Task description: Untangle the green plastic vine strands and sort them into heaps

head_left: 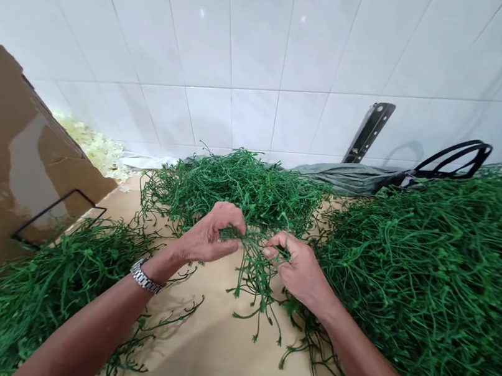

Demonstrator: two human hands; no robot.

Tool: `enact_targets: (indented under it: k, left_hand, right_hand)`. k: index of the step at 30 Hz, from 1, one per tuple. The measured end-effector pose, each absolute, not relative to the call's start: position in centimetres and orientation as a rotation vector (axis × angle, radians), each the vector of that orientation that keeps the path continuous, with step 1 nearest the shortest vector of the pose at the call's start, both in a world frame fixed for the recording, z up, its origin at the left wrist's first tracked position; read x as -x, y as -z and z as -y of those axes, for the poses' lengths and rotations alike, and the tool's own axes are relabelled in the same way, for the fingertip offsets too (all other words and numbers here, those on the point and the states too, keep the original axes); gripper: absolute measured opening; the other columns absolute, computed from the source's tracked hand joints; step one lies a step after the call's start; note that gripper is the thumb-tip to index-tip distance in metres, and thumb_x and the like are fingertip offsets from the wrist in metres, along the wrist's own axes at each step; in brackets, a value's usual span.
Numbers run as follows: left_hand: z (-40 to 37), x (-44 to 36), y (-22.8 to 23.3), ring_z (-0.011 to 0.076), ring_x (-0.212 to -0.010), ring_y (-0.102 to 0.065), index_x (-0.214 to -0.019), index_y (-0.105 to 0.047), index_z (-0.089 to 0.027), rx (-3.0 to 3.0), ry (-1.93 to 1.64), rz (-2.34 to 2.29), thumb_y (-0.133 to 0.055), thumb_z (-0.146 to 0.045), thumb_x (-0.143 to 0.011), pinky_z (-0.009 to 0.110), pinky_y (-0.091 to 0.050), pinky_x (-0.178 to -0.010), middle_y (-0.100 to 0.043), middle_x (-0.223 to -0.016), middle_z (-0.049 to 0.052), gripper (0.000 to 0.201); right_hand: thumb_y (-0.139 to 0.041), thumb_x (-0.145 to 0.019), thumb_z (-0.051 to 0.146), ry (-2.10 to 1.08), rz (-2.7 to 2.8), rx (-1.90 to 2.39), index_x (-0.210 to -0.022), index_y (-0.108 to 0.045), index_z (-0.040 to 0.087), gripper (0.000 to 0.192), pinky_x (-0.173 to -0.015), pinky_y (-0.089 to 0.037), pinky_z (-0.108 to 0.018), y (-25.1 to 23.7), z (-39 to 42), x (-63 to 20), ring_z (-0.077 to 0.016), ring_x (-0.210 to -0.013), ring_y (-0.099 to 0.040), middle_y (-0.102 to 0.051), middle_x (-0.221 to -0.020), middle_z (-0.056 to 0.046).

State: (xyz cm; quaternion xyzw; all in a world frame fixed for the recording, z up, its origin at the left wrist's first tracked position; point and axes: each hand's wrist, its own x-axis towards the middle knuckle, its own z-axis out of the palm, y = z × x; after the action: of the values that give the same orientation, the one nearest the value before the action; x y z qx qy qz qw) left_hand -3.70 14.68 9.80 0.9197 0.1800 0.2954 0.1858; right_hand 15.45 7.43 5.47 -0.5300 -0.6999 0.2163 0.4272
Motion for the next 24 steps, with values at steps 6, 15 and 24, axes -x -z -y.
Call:
enact_targets:
  k: [6, 15, 24]
  left_hand:
    - [-14.3, 3.1, -9.9, 0.0149, -0.071, -0.045, -0.074, -0.059, -0.017, -2.727, -0.66, -0.504, -0.051, -0.036, -0.082, 0.034, -0.031, -0.079, -0.051, -0.064, 0.0, 0.022]
    - [-12.6, 2.4, -10.3, 0.0167, -0.083, -0.046, -0.072, -0.05, -0.016, -2.681, -0.582, -0.437, -0.038, -0.029, -0.088, 0.034, -0.034, -0.083, -0.054, -0.08, 0.006, 0.023]
    - [-12.9, 3.5, -9.9, 0.0142, -0.066, -0.044, -0.068, -0.054, -0.016, -2.862, -0.26, -0.664, -0.045, -0.018, -0.081, 0.034, -0.031, -0.078, -0.049, -0.059, -0.001, 0.016]
  right_hand:
    - [-0.047, -0.078, 0.012, -0.302, 1.89, 1.347, -0.076, -0.051, 0.017, 0.007, -0.062, -0.034, -0.023, -5.5, -7.4, -15.2, -0.0129, -0.068, -0.048, -0.053, -0.074, -0.001]
    - [-0.044, -0.082, 0.017, -0.03, 1.961, 1.558, -0.08, -0.055, 0.016, 0.011, -0.058, -0.032, -0.025, -5.3, -7.9, -14.6, -0.0158, -0.069, -0.052, -0.057, -0.08, -0.005]
    - [-0.053, -0.078, 0.028, -0.665, 1.739, 1.419, -0.091, -0.056, 0.018, 0.016, -0.063, -0.038, -0.024, -6.4, -8.5, -15.2, -0.0138, -0.072, -0.053, -0.059, -0.081, -0.002]
